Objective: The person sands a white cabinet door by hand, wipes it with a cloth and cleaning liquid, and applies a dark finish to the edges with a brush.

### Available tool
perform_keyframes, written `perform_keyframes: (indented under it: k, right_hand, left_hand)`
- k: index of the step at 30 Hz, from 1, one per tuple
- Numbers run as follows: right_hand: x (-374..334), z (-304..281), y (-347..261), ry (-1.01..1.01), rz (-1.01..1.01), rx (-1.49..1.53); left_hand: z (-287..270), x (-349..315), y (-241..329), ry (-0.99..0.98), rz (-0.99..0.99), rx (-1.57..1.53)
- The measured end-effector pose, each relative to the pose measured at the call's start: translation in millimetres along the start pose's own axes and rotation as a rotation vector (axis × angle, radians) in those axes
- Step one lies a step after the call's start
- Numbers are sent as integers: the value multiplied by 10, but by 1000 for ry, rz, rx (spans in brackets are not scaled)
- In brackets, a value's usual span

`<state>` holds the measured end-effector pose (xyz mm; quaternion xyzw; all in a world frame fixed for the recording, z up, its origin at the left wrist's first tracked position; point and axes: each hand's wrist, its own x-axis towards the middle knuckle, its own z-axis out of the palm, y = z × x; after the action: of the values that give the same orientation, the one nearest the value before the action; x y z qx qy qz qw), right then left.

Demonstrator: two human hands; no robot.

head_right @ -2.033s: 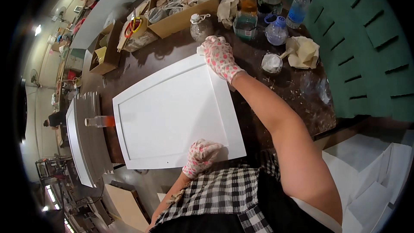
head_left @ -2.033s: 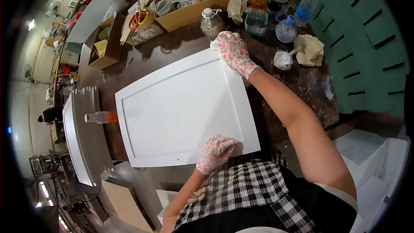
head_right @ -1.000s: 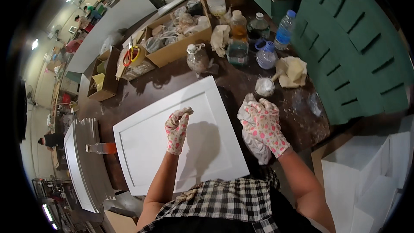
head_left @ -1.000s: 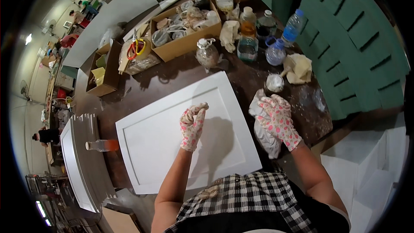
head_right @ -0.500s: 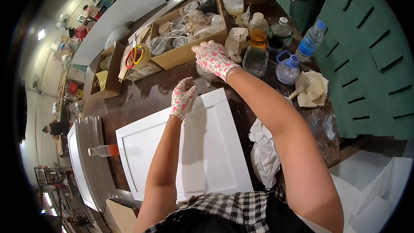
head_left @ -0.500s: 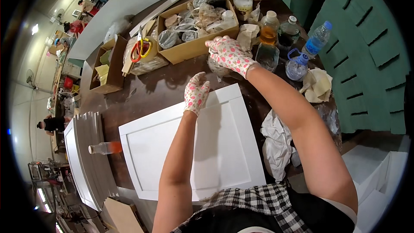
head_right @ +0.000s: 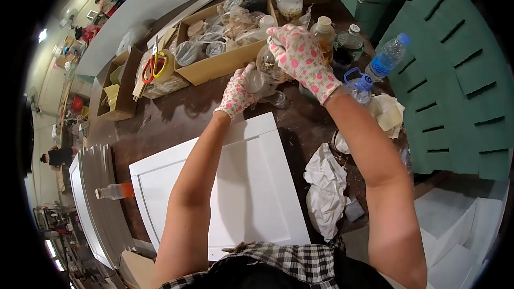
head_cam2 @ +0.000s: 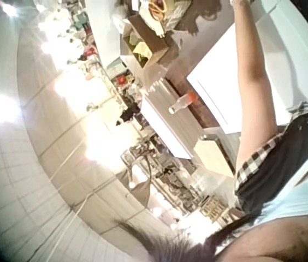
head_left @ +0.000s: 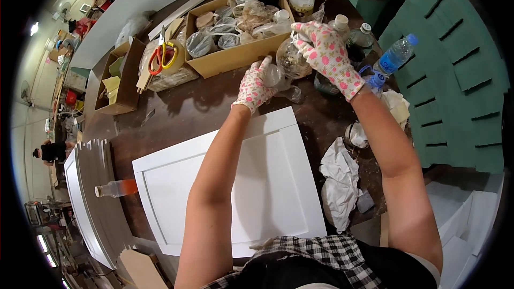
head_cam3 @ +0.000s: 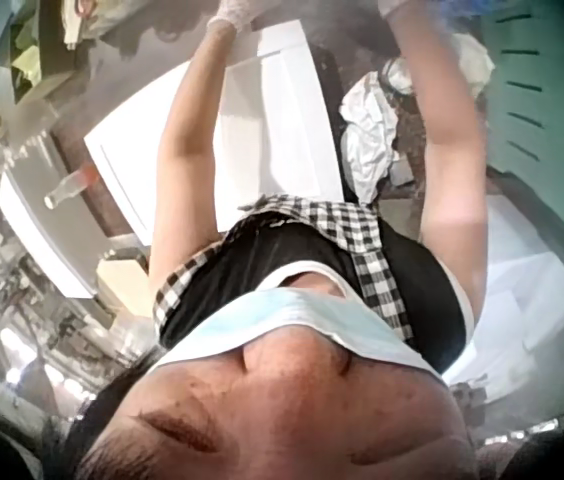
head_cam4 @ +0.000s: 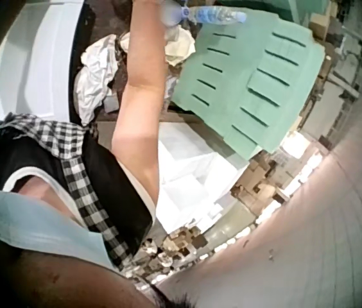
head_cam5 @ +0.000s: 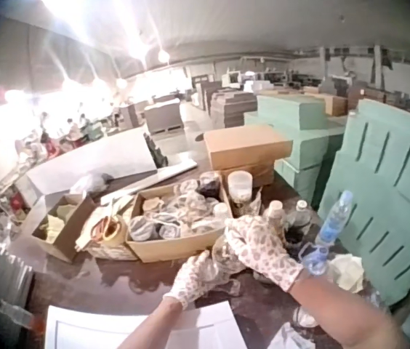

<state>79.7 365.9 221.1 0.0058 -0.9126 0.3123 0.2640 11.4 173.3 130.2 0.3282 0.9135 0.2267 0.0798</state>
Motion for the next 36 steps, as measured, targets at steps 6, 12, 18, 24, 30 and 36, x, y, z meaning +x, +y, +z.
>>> perform_keyframes:
  k: [6, 12, 18, 24, 30, 36]
  right_hand:
    - [-71, 316, 89, 19, -135, -92]
    - [-161, 616, -215, -354, -21, -225]
    - [-520, 381, -117, -88, -165, 38]
    - [-1639, 3, -954, -43, -495, -18]
    - [-2310, -259, -1001, -352, -325, -68]
    - [-2070, -496, -1076, -60, -280, 211]
  left_hand:
    - [-313, -279, -448, 90, 151, -212]
    - [-704, -907, -482, 217, -20, -1146]
    - [-865, -1573, -112, 349, -99, -977]
    - [-602, -2065, 342, 267, -103, -1003]
    - [-409, -2226, 777, 102, -154, -1433]
    - [-127, -2402, 1069, 99, -73, -1343]
